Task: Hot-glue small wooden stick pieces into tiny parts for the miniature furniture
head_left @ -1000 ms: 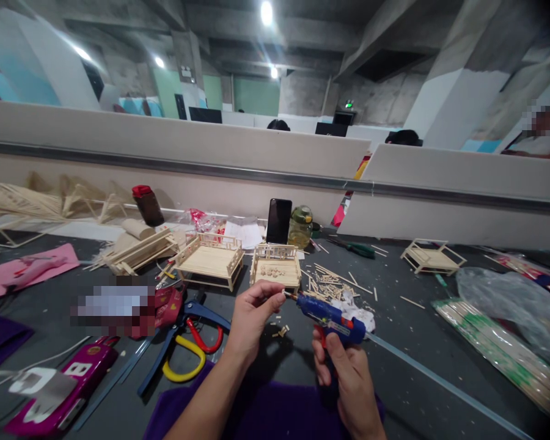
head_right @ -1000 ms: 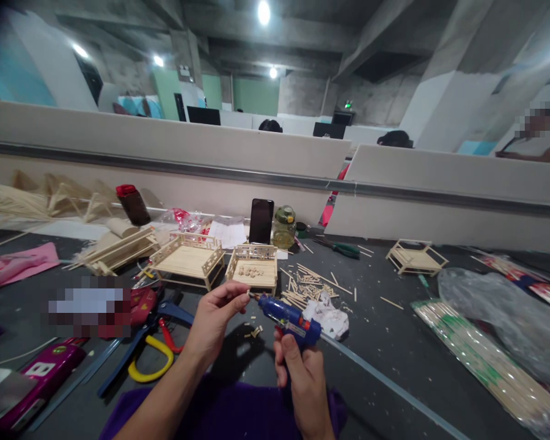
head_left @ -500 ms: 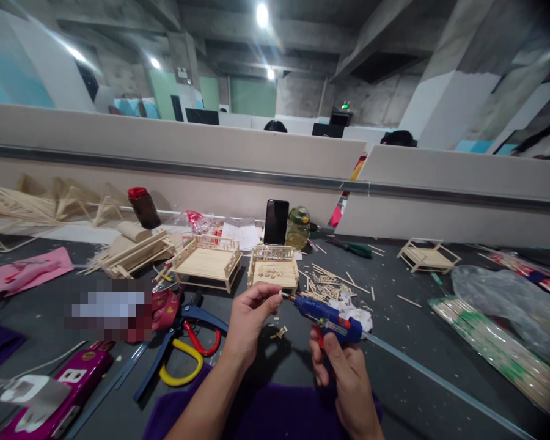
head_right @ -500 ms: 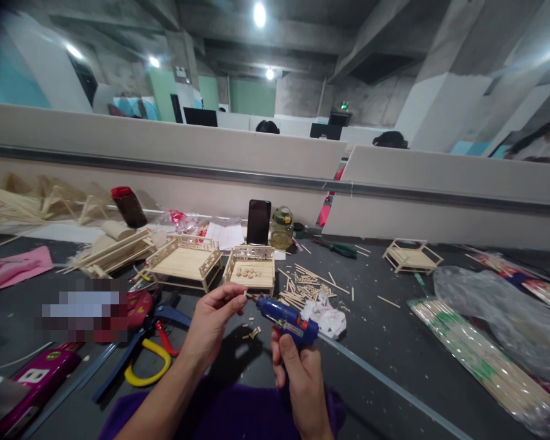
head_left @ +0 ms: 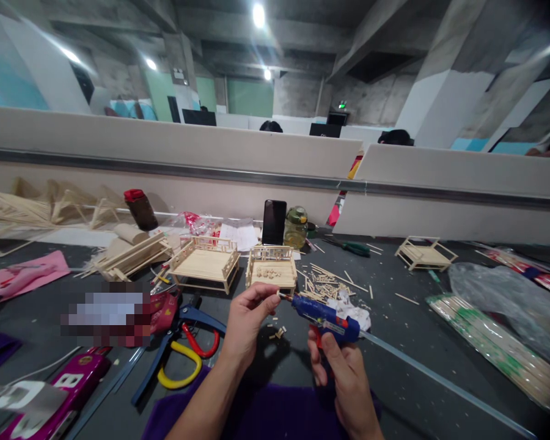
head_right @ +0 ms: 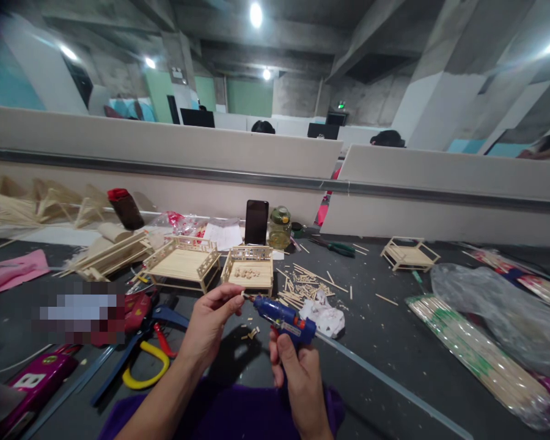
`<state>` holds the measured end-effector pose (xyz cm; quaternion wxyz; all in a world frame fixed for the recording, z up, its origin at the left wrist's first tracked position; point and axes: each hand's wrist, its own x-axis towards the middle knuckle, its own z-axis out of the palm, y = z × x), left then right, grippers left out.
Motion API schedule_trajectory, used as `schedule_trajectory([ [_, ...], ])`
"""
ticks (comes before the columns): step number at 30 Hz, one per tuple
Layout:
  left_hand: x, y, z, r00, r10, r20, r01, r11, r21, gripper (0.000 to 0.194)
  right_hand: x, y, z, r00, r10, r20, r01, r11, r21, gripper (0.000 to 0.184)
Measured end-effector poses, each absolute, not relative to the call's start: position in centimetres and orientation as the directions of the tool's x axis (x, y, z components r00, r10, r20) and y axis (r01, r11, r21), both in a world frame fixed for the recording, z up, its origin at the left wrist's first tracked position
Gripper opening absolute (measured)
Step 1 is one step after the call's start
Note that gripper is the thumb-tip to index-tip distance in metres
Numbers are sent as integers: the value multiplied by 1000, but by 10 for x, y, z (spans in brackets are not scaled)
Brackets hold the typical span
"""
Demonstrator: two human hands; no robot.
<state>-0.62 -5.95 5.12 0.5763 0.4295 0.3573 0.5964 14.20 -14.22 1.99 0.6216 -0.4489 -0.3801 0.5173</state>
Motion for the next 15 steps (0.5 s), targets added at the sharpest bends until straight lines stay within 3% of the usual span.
schedule_trajectory([
  [15,-7,-58,47,40,994,106,-400,-82,913,17,142,-143,20,169,985,27,-307,79,-949,39],
])
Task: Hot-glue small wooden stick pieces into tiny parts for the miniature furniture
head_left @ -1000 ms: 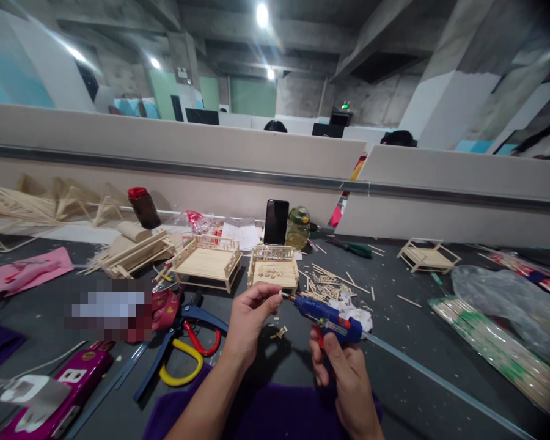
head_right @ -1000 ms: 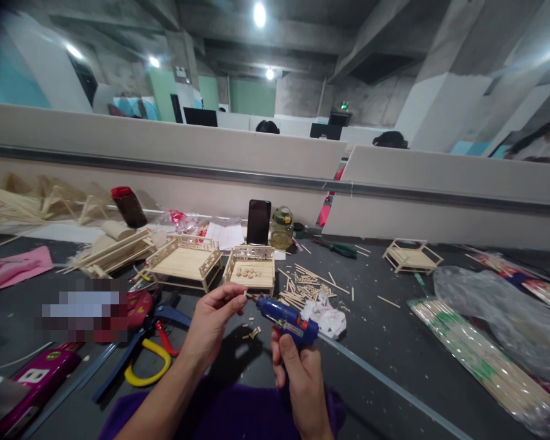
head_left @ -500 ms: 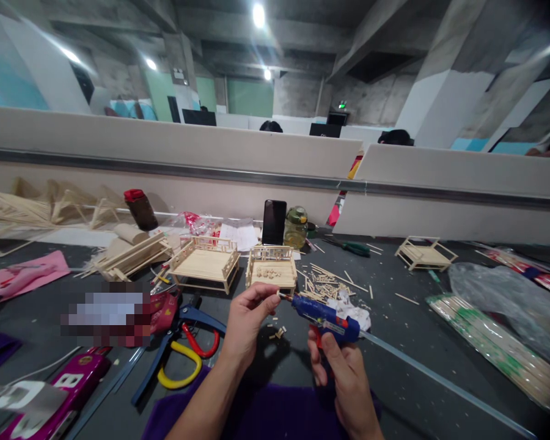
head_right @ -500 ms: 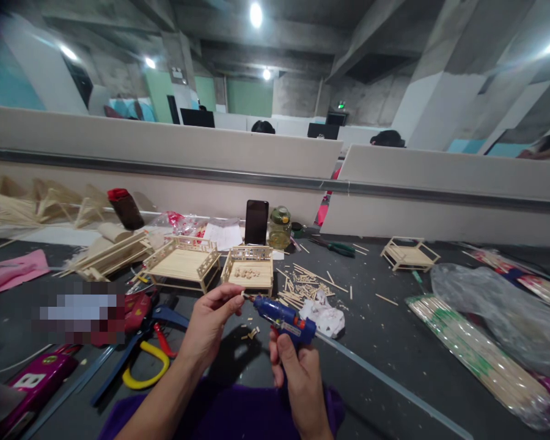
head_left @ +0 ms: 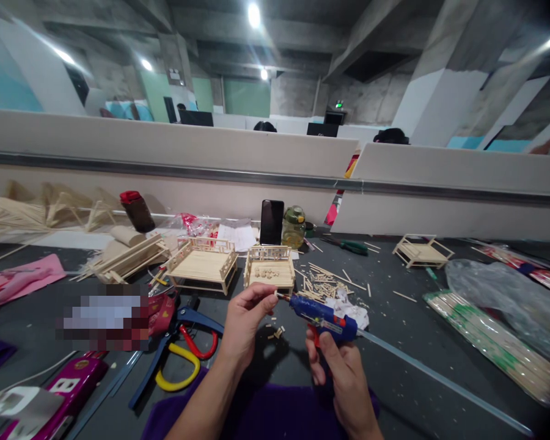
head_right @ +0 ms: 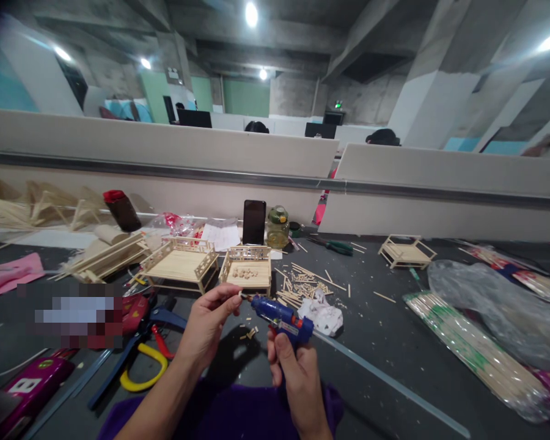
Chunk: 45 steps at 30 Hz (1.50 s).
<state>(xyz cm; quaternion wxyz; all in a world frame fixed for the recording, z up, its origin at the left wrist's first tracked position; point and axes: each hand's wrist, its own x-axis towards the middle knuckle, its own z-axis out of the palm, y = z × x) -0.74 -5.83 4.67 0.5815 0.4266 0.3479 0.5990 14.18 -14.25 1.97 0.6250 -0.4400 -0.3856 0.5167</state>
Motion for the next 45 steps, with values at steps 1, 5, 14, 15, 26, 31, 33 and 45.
schedule_trajectory([
  [1,-7,-58,46,39,994,106,-400,-82,913,17,142,-142,20,165,986,31,-304,81,-949,39],
  [5,-7,-56,45,44,992,117,-401,-90,912,17,143,-142,18,154,988,32,-300,77,-951,40],
  [14,-9,-55,47,-13,996,89,-408,-87,909,20,146,-141,31,295,955,37,-273,121,-954,44],
  [15,-9,-55,48,-14,996,88,-404,-86,911,20,148,-140,33,333,943,4,-291,107,-951,47],
  [26,-13,-51,46,-17,993,118,-311,-118,943,23,216,-135,20,470,780,-413,-545,-112,-831,55],
  [31,-14,-47,45,-23,996,85,-287,-88,954,25,231,-140,9,375,812,-447,-594,-160,-789,44],
  [33,-15,-46,46,-13,997,74,-266,-75,961,25,235,-142,2,404,808,-429,-498,-199,-844,45],
  [45,-33,-35,43,111,988,108,19,-111,994,22,240,-143,21,665,718,-204,678,-696,-238,62],
])
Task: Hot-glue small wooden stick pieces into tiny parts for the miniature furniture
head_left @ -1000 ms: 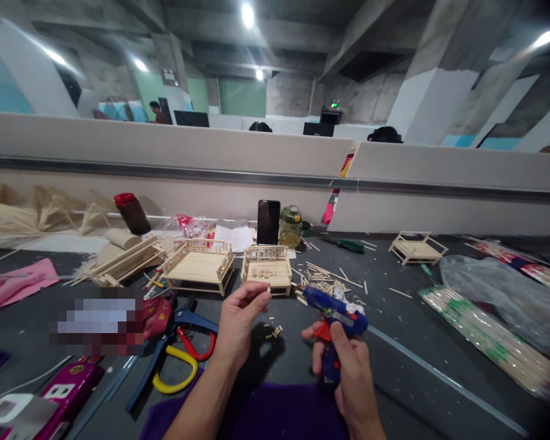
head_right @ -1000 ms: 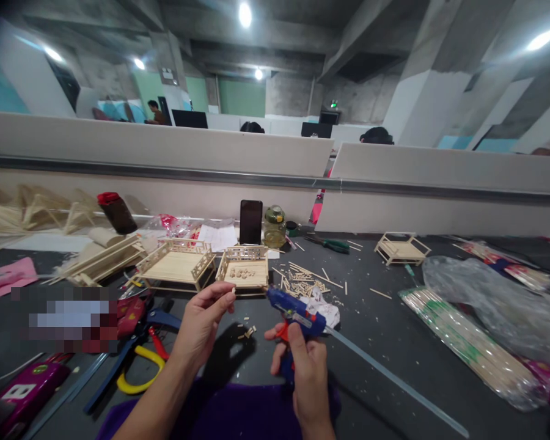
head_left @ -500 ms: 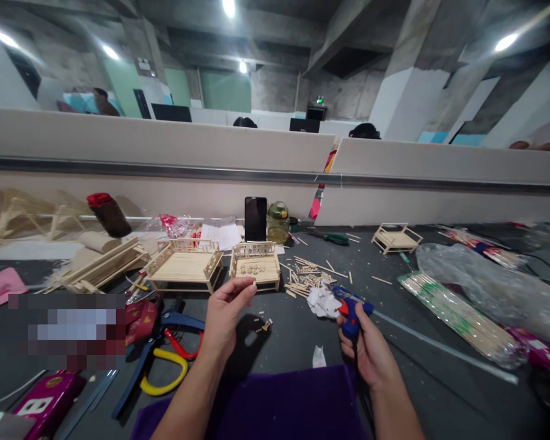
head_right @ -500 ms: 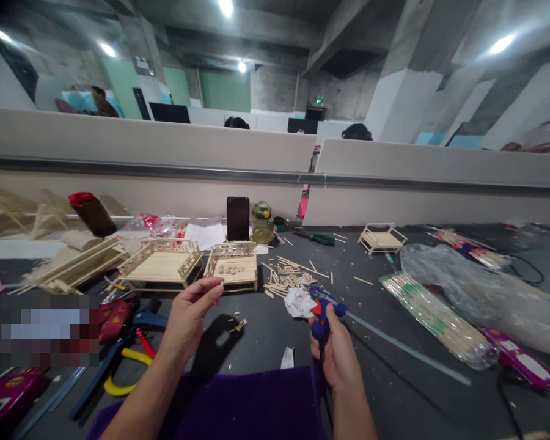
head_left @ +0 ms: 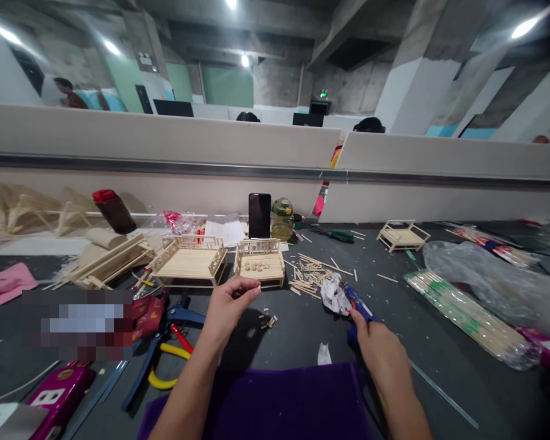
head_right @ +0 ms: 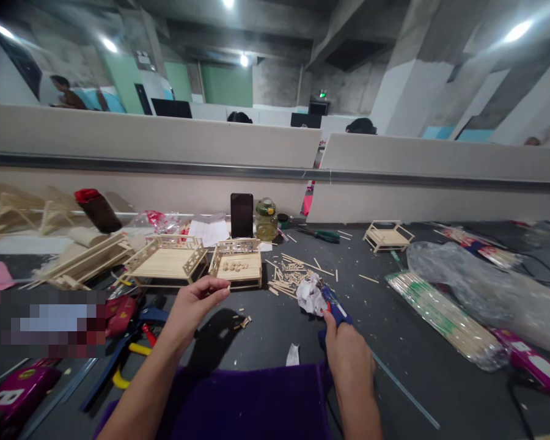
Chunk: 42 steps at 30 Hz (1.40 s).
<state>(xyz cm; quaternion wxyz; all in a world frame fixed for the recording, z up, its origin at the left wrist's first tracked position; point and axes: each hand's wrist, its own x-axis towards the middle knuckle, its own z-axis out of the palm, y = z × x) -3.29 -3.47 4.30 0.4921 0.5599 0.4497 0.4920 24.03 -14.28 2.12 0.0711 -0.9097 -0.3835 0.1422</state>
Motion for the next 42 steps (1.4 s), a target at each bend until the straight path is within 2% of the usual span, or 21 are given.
schedule_trajectory([
  [2,-36,-33,43,118,982,145,57,-153,987,20,231,-147,33,667,732,-141,711,-682,-172,53],
  [4,-37,-32,43,128,976,178,93,-190,977,19,215,-147,42,620,785,-2,773,-611,-172,38],
  [7,-37,-32,45,143,971,193,124,-211,969,17,180,-135,44,374,907,194,913,-323,-251,15],
  [9,-36,-32,46,153,971,183,133,-203,970,16,155,-122,37,124,973,192,972,-80,-220,8],
  [10,-35,-32,46,156,972,177,135,-198,971,15,144,-114,33,43,985,165,979,-9,-201,11],
  [13,-35,-32,44,169,971,168,137,-192,972,14,125,-97,17,-41,994,104,983,58,-174,18],
  [18,-35,-30,38,190,971,148,129,-174,976,14,126,-89,3,-78,993,85,960,98,-263,18],
  [23,-34,-30,35,203,969,142,132,-171,976,14,127,-90,1,-87,984,158,931,136,-338,24],
  [25,-34,-30,35,217,966,140,131,-172,976,14,127,-90,1,-38,970,242,856,156,-494,25],
  [28,-34,-32,35,259,953,158,142,-199,970,13,126,-91,4,91,928,362,586,244,-772,24],
  [31,-33,-33,37,306,933,189,155,-244,957,11,124,-92,6,223,909,351,360,258,-897,18],
  [34,-31,-35,40,332,918,217,173,-286,943,9,122,-95,8,277,899,339,312,249,-917,17],
  [42,-25,-40,47,365,903,227,182,-308,934,8,124,-99,11,248,882,401,400,284,-872,20],
])
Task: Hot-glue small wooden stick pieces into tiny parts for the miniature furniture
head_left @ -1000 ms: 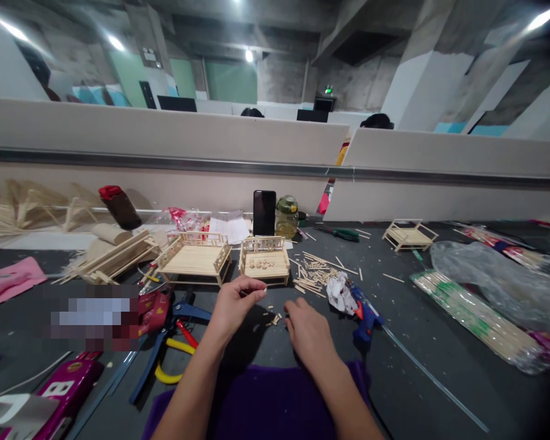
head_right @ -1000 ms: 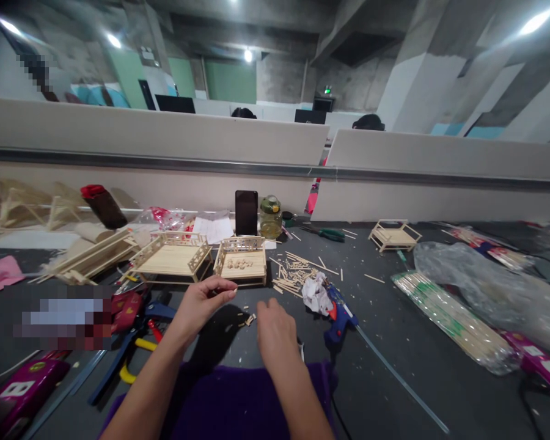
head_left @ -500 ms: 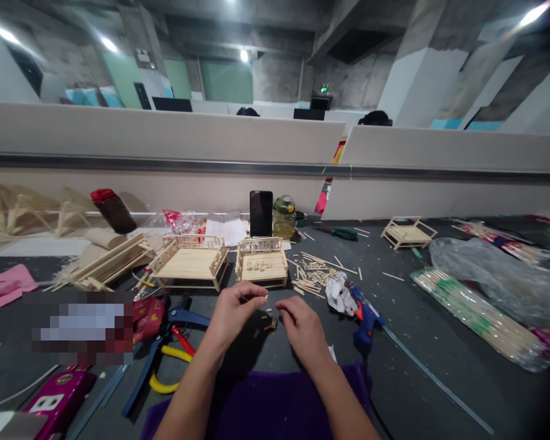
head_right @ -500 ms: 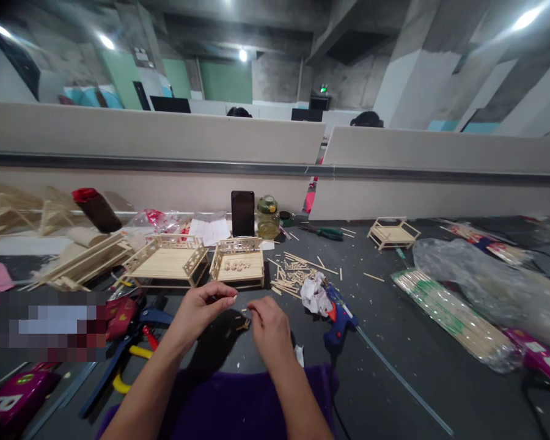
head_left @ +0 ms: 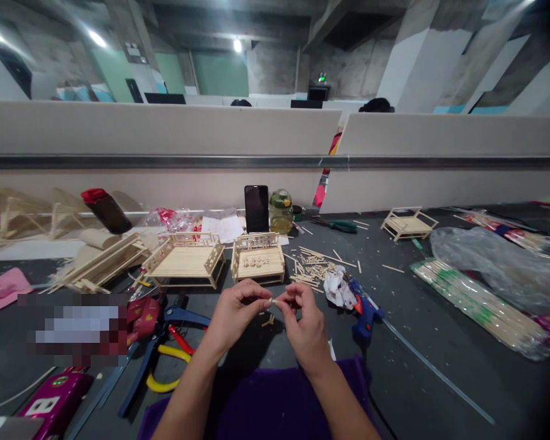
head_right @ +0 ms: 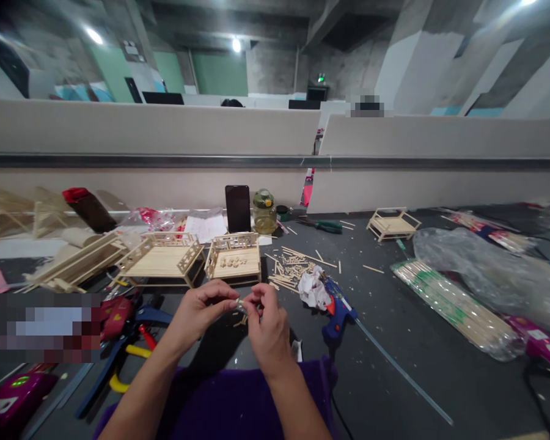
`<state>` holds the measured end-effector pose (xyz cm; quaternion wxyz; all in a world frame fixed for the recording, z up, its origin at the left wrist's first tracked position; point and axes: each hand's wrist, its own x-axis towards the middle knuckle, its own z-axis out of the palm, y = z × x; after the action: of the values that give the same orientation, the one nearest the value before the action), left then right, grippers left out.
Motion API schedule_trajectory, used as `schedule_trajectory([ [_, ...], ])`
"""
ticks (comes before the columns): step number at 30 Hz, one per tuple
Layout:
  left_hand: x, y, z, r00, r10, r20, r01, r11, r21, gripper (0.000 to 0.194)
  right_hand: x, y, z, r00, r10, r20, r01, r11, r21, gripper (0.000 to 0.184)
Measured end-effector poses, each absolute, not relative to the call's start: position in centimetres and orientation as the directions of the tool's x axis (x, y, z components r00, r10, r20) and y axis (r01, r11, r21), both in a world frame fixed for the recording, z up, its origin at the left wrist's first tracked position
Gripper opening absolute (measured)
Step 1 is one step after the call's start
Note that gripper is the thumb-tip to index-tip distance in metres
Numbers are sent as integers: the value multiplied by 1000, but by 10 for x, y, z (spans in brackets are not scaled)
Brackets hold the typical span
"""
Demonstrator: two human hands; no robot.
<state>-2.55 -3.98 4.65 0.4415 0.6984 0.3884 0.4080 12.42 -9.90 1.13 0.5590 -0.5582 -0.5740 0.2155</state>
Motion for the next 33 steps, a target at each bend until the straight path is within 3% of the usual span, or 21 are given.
schedule_trajectory([
  [33,-24,-42,46,405,868,286,255,-408,877,9,126,-100,11,240,868,435,435,304,-848,21],
])
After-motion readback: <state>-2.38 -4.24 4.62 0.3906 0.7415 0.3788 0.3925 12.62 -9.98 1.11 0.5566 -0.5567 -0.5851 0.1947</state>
